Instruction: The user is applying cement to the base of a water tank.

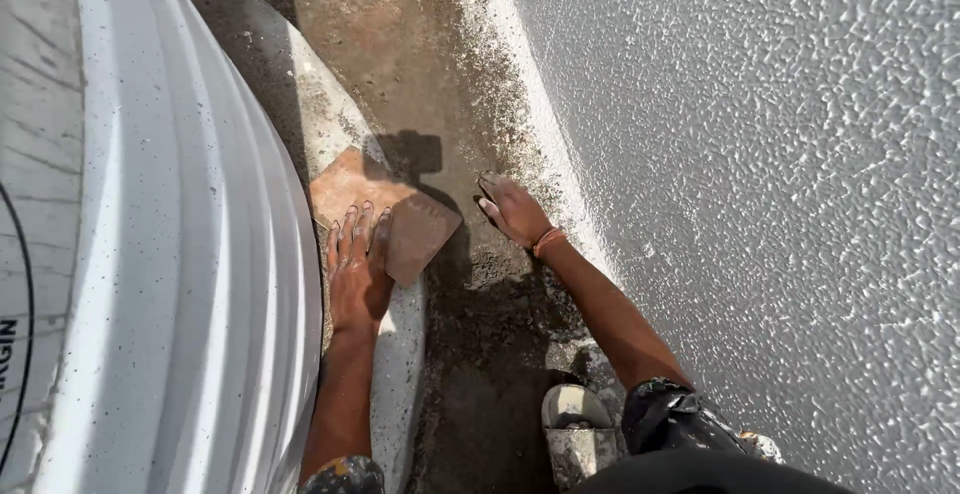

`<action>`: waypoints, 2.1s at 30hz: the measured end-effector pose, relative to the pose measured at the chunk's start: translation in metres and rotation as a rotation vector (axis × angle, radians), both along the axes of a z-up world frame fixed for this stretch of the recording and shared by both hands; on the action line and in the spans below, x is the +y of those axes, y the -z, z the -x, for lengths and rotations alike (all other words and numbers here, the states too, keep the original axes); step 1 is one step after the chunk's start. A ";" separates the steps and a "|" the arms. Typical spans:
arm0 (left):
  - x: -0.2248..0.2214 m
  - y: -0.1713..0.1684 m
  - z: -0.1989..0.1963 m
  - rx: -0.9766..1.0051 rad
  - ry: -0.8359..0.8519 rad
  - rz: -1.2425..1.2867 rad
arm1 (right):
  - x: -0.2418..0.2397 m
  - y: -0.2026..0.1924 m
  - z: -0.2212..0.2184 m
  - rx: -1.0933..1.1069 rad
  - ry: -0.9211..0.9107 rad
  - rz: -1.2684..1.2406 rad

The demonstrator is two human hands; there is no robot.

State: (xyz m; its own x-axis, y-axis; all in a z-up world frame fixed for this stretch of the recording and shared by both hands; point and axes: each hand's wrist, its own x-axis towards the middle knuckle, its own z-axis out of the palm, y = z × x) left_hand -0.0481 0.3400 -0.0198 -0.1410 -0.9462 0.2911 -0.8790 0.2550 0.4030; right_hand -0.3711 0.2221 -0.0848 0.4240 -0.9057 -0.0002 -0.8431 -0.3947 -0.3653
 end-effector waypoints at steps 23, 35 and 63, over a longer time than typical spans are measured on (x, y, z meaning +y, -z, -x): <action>-0.019 0.057 0.010 -0.229 -0.137 0.129 | 0.122 -0.010 0.006 -0.415 -0.402 -0.626; -0.002 -0.023 0.006 -0.029 -0.112 0.100 | 0.190 0.018 0.047 -0.800 0.199 -0.587; 0.155 -0.042 0.023 -0.026 0.024 0.458 | 0.186 -0.294 0.052 0.623 -0.355 -0.101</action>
